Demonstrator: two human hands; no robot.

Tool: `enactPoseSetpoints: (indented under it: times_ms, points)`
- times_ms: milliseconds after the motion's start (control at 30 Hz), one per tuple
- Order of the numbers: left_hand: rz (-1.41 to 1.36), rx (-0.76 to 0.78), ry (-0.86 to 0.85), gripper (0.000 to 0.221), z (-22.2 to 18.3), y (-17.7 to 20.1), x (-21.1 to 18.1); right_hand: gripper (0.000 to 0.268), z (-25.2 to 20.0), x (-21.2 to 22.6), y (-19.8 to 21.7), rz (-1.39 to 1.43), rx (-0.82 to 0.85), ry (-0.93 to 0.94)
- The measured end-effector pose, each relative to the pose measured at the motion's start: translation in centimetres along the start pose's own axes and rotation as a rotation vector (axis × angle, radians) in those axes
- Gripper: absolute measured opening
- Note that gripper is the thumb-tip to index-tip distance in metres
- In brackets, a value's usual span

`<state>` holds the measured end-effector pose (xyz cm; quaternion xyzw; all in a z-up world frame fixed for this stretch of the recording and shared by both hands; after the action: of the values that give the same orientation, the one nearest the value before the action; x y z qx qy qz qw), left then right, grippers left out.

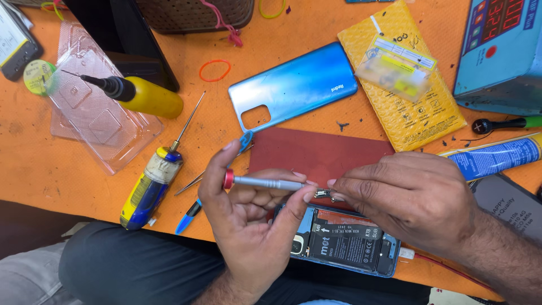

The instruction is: The person repairs a mobile phone by hand and using a screwdriver. They insert a battery, connect a charging cable, and secure the internal components with small screws.

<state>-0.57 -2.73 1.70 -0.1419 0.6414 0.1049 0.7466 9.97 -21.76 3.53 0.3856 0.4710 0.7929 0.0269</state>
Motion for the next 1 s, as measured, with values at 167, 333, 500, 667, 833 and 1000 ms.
enactPoseSetpoints:
  times_ms: [167,333,500,667,833,1000]
  points:
    - [0.123,0.078,-0.237,0.087,-0.6,0.0,0.3,0.025,-0.1,-0.2,0.1,0.013,0.008,0.005]
    - [0.27,0.152,-0.416,0.08,0.0,-0.4,-0.4,0.028,-0.1,-0.3,-0.1,-0.006,0.029,0.005]
    - [0.405,0.239,-0.61,0.069,1.4,-0.4,-2.1,0.032,0.4,0.0,-0.2,0.005,0.054,0.018]
    - [0.426,0.106,-0.471,0.073,0.1,1.4,-2.2,0.033,0.0,0.1,0.5,0.056,0.055,0.007]
    - [0.446,0.003,-0.512,0.081,-1.9,3.7,-2.0,0.032,-0.3,-0.4,0.0,0.067,0.138,-0.013]
    - [0.467,0.093,-0.497,0.079,-3.1,5.4,-2.4,0.036,-0.9,-2.4,-0.5,0.101,0.38,0.079]
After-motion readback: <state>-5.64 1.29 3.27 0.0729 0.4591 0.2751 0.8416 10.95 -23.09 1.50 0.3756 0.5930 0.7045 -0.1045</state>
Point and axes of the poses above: each hand's wrist, its own z-axis towards the middle knuckle, its own y-axis out of the back of the hand, x = y × z, the point moved 1 cm from there along z, towards the middle knuckle, and after that the axes turned 6 degrees about -y, right-handed, at the moved point
